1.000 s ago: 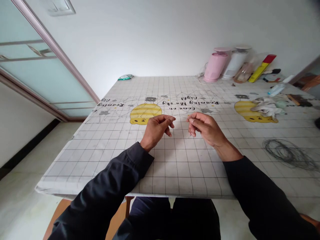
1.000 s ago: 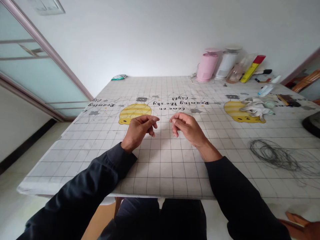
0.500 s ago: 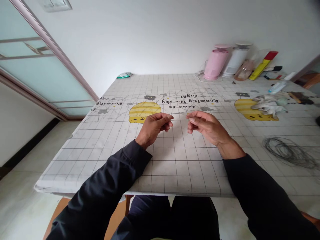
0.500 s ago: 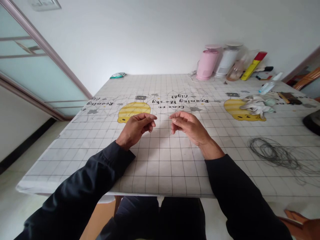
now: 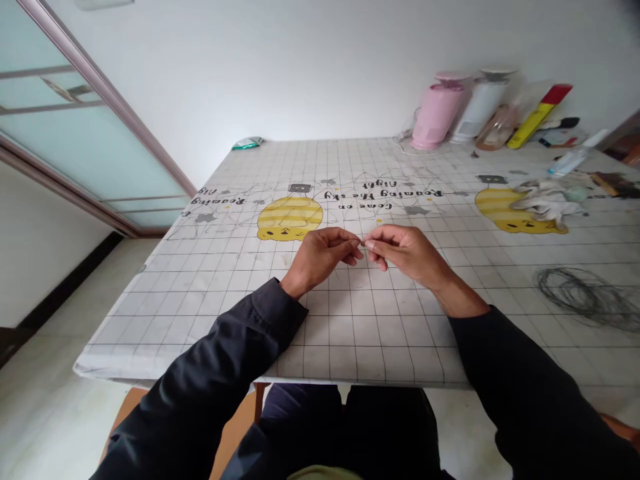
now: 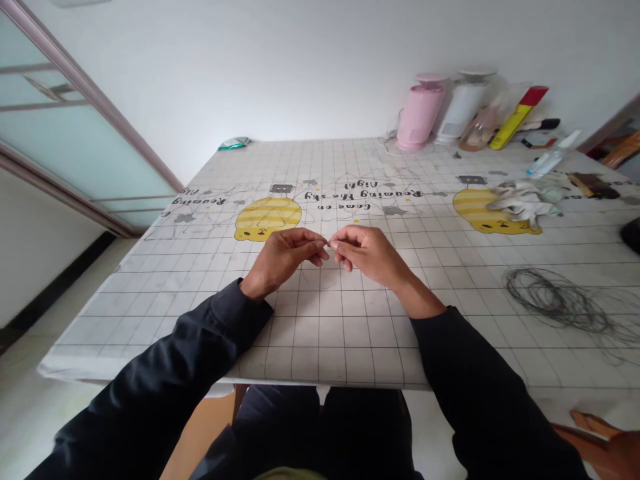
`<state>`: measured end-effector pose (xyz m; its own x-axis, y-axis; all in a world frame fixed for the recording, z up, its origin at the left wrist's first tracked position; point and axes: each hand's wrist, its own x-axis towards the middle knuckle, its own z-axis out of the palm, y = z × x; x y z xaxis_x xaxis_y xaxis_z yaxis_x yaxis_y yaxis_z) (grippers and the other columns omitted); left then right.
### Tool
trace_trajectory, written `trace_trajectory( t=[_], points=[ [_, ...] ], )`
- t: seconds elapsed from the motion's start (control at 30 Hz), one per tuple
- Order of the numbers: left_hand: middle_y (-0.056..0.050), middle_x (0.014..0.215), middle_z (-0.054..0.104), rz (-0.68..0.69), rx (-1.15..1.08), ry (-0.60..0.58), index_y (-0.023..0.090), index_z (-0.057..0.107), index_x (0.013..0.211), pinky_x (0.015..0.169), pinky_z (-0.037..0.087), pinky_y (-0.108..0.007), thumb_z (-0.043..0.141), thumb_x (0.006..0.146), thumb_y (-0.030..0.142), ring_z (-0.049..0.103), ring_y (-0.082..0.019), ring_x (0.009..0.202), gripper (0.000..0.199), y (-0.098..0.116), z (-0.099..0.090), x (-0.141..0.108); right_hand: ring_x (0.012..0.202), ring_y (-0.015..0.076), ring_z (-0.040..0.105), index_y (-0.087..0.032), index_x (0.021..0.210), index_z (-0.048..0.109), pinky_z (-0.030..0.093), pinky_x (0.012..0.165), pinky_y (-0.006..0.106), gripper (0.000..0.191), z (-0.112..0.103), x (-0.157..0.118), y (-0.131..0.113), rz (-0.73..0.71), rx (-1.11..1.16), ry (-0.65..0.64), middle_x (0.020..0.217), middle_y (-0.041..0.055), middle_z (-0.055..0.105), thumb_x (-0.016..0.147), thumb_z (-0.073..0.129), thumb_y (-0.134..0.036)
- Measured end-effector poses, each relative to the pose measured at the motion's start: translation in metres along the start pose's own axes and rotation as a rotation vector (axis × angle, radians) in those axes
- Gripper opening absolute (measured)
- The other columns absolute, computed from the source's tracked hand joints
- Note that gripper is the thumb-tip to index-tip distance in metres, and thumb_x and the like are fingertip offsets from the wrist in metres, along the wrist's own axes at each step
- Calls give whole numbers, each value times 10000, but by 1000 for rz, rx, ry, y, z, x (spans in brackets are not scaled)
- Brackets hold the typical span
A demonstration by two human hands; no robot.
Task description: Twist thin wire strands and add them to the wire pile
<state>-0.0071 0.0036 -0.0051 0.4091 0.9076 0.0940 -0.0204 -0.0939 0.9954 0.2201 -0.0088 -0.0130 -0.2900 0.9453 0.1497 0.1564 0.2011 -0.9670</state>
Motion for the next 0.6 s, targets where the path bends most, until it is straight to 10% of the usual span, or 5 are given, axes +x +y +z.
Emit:
trace_trajectory(
  t=[0.23, 0.6],
  points=[
    [-75, 841, 800, 166, 230, 139, 166, 737, 949, 666, 561, -288, 738, 1009, 325, 711, -153, 699, 170, -5, 0, -3, 684, 204, 704, -204, 1040, 836, 591, 685, 368, 334, -19, -1, -4, 189, 287, -64, 836, 79, 772, 949, 839, -525],
    [-12, 818, 784, 395, 549, 157, 208, 677, 1034, 706, 507, -277, 622, 1068, 221, 724, -143, 726, 66, -13, 1, -8, 812, 241, 755, -208, 1107, 856, 630, 817, 427, 356, -15, -1, -6, 102, 300, -62, 897, 97, 794, 981, 807, -538]
  ],
)
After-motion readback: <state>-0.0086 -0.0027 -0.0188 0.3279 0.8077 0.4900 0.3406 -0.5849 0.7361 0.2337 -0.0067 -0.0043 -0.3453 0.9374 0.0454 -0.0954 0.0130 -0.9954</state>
